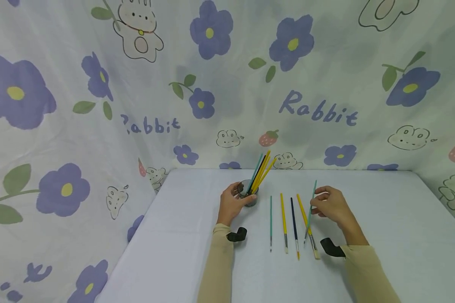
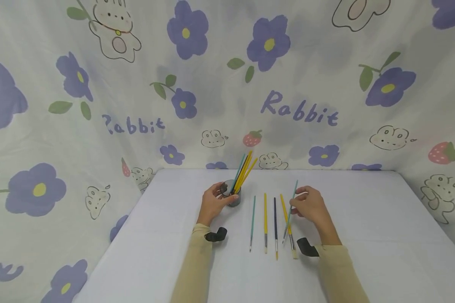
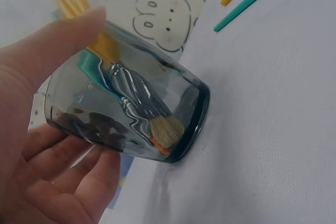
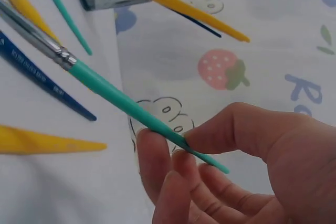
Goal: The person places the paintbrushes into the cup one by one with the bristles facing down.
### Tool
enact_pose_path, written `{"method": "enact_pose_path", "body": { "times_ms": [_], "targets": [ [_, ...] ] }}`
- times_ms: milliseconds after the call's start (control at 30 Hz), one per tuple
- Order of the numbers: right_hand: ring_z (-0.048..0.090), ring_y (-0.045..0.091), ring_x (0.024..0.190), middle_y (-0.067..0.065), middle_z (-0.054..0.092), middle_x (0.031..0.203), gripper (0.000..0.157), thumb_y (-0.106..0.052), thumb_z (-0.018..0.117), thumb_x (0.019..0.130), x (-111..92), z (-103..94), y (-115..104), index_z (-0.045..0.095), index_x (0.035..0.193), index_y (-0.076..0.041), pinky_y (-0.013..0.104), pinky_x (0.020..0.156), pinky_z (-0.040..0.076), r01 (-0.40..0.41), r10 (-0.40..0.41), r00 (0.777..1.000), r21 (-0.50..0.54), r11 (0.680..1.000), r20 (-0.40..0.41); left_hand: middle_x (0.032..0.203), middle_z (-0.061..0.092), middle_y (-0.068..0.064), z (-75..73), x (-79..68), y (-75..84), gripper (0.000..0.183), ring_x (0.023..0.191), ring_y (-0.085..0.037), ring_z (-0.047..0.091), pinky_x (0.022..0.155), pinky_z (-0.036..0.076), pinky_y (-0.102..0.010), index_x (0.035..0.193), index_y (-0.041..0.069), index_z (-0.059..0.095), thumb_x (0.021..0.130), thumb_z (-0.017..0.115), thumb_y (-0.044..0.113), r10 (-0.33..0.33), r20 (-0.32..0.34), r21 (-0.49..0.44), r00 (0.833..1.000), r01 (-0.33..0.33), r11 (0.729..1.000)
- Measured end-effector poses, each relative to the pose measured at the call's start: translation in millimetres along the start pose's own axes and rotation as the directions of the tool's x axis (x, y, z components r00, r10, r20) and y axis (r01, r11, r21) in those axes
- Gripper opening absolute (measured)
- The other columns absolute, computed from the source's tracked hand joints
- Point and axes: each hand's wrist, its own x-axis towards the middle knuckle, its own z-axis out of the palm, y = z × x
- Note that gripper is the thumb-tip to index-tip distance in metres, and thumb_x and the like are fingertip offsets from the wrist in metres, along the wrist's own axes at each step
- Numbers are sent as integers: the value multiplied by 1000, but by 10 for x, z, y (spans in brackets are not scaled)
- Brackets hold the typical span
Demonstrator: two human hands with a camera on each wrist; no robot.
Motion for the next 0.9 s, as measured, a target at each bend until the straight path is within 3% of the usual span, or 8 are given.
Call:
{"method": "enact_pose_path", "body": {
  "times_ms": [433,900],
  "targets": [
    [78,11,73,-9,66,91,49,-13,66,98,36,2,-220,43,137,3,27,70,65,76,-51,993,243,967,-110,138,65,-14,-8,6,-5,81,132,-32,60,114,52,-46,145,8,58,77,92,37,-5,8,0,1000,5,1000],
    [77,7,72,-7,68,94,39,-9,67,97,111,127,-420,45,129,-3,26,69,65,96,-36,985,360,928,-170,137,66,-14,-27,0,-28,81,132,-32,60,114,52,-46,145,8,59,76,92,36,0,4,-10,1000,0,1000]
  ]
}}
